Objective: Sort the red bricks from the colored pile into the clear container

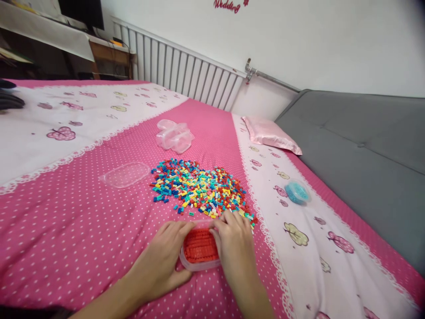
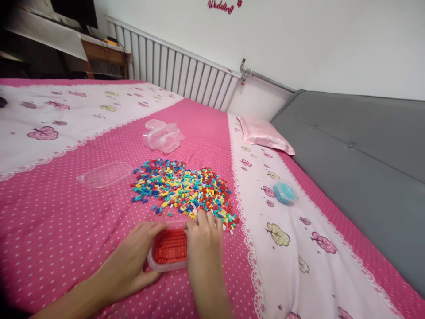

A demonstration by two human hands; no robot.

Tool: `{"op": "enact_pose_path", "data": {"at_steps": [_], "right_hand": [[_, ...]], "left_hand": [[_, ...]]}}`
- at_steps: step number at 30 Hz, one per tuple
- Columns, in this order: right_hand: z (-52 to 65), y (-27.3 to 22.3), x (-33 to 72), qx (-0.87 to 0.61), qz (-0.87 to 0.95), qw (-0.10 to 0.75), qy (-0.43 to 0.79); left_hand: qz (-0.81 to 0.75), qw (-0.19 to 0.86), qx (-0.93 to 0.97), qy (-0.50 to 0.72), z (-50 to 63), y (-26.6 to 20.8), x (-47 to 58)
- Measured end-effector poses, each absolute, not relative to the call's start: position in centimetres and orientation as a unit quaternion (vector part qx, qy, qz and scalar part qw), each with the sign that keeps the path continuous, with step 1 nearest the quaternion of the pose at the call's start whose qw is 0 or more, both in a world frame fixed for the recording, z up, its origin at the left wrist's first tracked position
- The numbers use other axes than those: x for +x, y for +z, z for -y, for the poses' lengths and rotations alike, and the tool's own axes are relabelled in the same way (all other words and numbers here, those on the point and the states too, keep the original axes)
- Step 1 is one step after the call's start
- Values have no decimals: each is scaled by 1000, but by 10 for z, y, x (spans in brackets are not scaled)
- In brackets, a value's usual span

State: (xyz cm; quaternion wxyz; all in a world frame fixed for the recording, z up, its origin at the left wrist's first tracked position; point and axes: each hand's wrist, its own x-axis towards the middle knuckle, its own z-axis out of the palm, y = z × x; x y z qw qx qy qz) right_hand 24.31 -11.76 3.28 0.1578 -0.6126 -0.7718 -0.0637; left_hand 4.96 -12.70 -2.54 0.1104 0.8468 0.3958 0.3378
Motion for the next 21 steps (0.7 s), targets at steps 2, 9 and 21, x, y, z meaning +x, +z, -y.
{"op": "enact_pose_path", "data": {"at_steps": [2, 9, 21], "right_hand": [[119, 32, 243, -616, 770, 153, -67], [120, 29, 242, -615, 773, 141, -60], [118, 38, 230, -641, 760, 100, -42]], "left_hand": [[-395, 112, 846, 341, 127, -25, 50], [-394, 116, 844, 346, 127, -23, 50], [-391, 120, 845, 345, 128, -23, 50]]}}
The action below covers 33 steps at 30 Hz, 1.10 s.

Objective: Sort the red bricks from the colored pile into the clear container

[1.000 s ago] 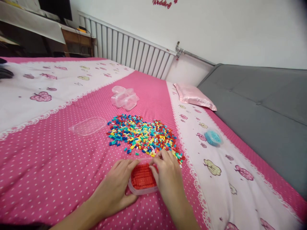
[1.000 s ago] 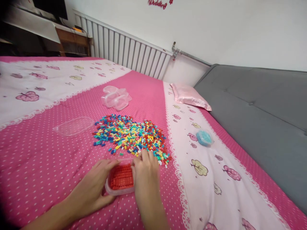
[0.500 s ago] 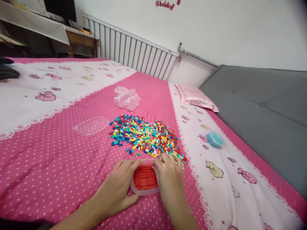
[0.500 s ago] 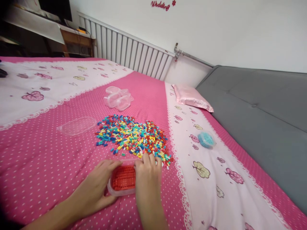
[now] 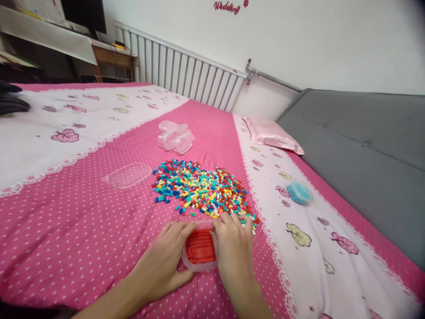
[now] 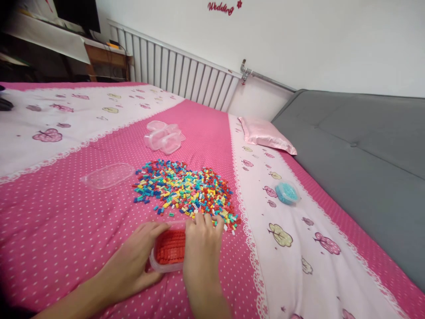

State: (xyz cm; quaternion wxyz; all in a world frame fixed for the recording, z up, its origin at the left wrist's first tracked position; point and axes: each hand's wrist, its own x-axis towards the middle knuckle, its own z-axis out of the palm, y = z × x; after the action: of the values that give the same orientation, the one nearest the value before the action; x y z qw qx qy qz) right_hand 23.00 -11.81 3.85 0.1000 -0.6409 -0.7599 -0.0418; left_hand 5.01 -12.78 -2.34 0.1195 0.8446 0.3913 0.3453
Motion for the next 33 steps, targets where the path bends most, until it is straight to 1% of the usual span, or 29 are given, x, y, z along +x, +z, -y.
{"op": "enact_pose_path", "data": {"at_steps": [11, 15, 17, 20, 22, 26, 33], "right_hand": [[121, 34, 234, -634, 763, 122, -35], [121, 21, 238, -617, 770, 148, -59], [117, 11, 241, -604, 776, 168, -77], [110, -1, 247, -568, 791, 208, -89], [108, -2, 251, -566, 790, 217, -91], [112, 8, 252, -582, 783, 203, -78], [118, 23, 239, -616, 750, 242, -23]], "left_hand": [[-390, 133, 841, 351, 128, -19, 51], [-404, 149, 843, 322, 130, -18, 51], [-410, 139, 847, 309, 129, -24, 49], [-401, 92, 862, 296, 124, -34, 42], [-391, 70, 869, 296, 122, -38, 39], [-380, 38, 874, 300, 119, -37, 37], [-354, -101, 880, 298, 111, -28, 33]]}}
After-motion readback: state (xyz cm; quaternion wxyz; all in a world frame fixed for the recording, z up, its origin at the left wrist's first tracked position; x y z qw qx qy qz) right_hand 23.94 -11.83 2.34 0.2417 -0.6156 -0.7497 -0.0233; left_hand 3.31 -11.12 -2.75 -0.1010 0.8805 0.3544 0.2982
